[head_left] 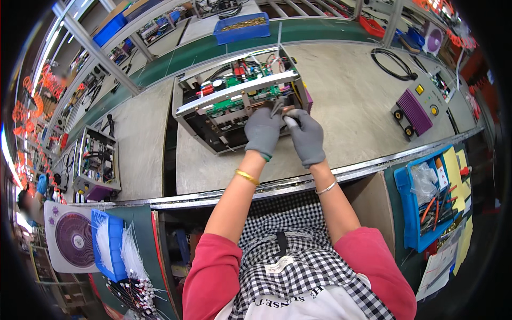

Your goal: Assemble and wire internal components of an electronic inverter unit on a production line.

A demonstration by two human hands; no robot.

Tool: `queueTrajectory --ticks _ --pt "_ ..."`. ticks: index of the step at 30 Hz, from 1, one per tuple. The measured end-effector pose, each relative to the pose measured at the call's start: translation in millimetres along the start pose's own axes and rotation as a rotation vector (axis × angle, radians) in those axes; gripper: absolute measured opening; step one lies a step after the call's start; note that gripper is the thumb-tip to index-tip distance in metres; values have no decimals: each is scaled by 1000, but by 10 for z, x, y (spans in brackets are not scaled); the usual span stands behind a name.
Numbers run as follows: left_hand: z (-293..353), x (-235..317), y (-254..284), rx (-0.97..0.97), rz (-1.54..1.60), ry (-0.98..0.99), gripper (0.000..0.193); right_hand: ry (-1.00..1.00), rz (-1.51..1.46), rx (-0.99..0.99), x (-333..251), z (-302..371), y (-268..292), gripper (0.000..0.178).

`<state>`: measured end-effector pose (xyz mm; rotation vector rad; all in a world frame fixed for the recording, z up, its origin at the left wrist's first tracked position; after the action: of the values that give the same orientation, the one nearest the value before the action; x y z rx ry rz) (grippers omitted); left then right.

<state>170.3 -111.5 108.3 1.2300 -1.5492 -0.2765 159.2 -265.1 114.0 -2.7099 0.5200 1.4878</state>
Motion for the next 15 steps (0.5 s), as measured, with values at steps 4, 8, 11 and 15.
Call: queueTrajectory --ticks 4,8,11,15 --pt "-37 79 -26 50 27 -33 33 206 35 23 -218 -19 37 10" --pt "-7 -15 14 -41 194 -43 41 247 97 26 -239 -14 0 11" --pt "-2 -71 -27 -106 175 -24 41 230 76 30 -226 -11 -9 11" --pt "11 14 7 -14 216 -1 40 234 76 47 -238 -8 30 12"
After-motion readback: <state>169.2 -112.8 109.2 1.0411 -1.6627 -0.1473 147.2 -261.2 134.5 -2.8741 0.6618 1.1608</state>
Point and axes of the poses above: each hand's wrist, its own z-axis away from the middle knuckle, its own y-axis out of the back of the hand, x = y × z, the point moved 10 cm from there along -z, towards the middle knuckle, and after that the axes turned 13 degrees about x, right-handed, at the moved point
